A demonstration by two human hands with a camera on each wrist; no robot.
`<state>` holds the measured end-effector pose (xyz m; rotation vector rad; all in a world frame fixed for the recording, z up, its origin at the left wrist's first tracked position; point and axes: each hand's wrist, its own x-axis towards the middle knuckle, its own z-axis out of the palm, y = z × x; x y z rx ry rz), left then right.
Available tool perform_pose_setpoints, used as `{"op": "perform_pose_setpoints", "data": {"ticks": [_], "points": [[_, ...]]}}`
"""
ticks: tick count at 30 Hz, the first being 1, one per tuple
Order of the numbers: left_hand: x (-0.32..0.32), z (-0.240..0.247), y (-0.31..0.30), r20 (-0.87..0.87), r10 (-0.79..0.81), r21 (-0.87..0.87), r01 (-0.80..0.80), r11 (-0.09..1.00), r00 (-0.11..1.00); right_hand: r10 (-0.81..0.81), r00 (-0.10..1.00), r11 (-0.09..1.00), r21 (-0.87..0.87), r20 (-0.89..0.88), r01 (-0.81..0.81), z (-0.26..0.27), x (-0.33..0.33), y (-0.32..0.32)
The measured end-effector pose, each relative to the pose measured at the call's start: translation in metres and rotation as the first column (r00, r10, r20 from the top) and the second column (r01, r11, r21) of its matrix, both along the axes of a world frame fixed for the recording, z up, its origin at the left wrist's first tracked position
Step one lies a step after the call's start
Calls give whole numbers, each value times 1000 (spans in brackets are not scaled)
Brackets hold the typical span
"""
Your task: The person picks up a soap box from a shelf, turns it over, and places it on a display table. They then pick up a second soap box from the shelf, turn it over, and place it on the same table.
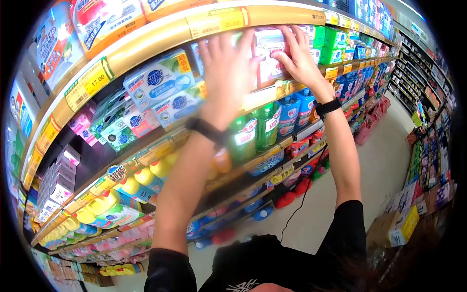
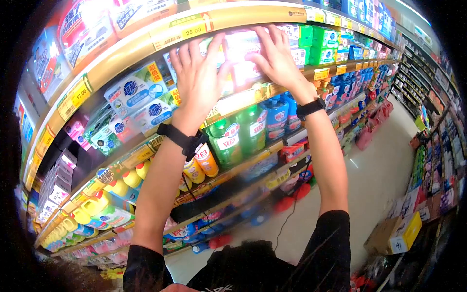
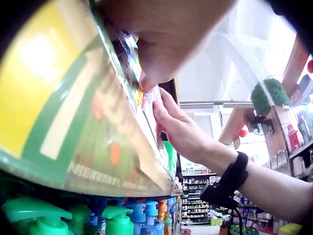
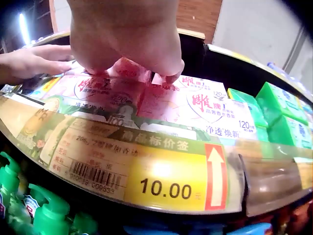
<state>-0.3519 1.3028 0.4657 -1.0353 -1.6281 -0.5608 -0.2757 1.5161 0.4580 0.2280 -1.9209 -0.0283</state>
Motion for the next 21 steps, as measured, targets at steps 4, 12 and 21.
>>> {"op": "perform_pose_setpoints", "data": {"ticks": [4, 12, 21], "points": [[-1, 0, -1, 12, -77, 28, 77, 997, 997, 12, 1000, 999, -44, 16, -12, 0, 2, -6], [23, -19, -81, -43, -378, 118, 380, 917, 925, -17, 999, 986, -167, 30, 22, -7, 13, -34], [-6, -23, -223, 149, -81, 255, 41, 966, 985, -122, 993, 987, -105, 1, 121, -25, -16, -56]]}}
